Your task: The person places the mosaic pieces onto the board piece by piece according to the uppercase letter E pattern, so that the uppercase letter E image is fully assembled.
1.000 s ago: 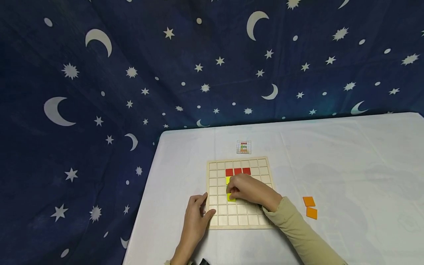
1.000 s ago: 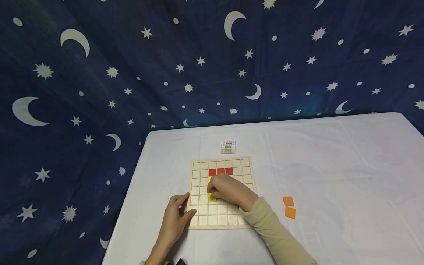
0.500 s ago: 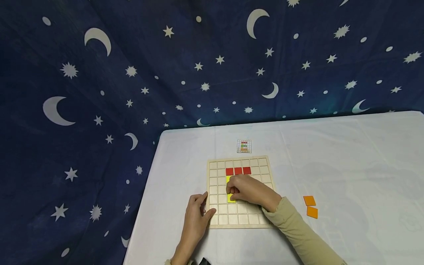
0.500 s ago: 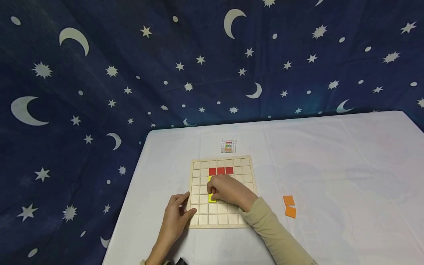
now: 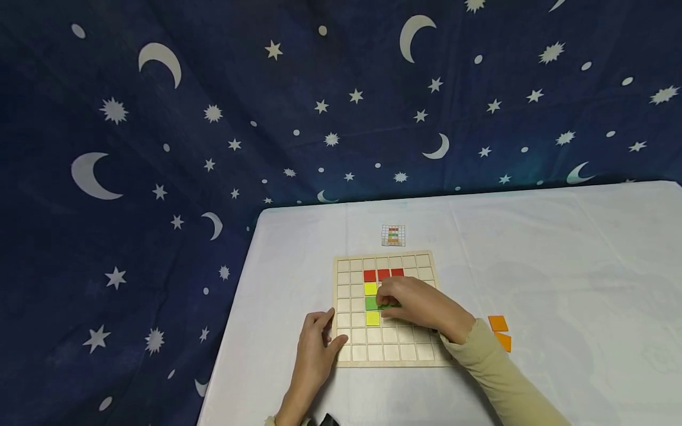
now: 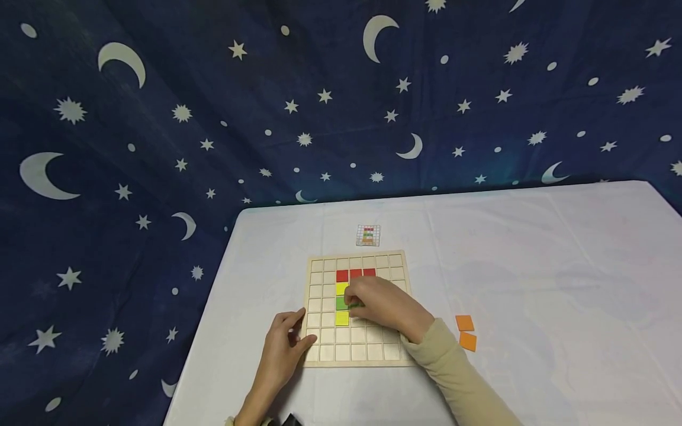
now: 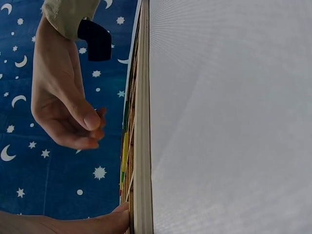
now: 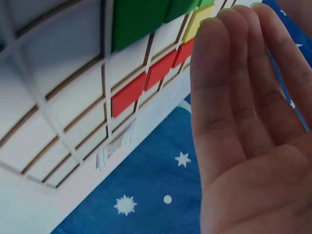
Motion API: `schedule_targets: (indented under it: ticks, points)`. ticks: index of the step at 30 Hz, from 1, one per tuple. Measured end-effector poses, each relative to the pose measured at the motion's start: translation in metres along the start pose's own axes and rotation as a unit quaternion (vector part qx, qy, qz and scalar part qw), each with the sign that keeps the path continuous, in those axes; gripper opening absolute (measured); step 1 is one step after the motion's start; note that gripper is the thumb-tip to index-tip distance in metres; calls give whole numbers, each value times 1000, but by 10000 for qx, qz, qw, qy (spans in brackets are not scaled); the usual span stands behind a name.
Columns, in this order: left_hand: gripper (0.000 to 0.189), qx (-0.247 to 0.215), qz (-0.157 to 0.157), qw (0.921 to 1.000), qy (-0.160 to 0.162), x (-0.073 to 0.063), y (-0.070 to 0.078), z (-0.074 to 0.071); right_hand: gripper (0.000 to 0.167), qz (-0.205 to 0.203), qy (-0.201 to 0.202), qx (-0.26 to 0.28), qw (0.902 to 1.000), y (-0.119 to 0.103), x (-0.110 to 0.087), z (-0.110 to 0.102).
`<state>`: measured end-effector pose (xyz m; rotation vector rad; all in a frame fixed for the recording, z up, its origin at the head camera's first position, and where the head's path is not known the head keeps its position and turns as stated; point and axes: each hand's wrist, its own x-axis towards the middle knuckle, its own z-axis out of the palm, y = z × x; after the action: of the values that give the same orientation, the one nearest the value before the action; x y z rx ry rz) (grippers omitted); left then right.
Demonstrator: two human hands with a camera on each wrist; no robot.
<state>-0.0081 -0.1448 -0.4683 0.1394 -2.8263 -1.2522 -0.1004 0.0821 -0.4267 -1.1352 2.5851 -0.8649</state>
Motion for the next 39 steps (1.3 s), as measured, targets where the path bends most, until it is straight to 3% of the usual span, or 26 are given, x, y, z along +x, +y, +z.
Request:
schedule_targets:
  ticks: [7,18,22,27,39]
  points:
    - [58,-14,17,10000,5,0,0,0,13,167,112,-110,9997,3,-19,-9]
    - [58,-24,-2,10000,5,1,1,0,15,580,186,-127,9981,12,-49,-26]
    - [58,6,-24,10000,9,1,1,0,17,509,181,-383,9978,16,-61,-30]
    - [58,58,-6,10000,16,1,2,0,19,529,196,-562,9968,20,-77,-31]
    - [64,51,98,9999,-109,0,2,-3,18,717,22,-415,9966,36,-107,-26]
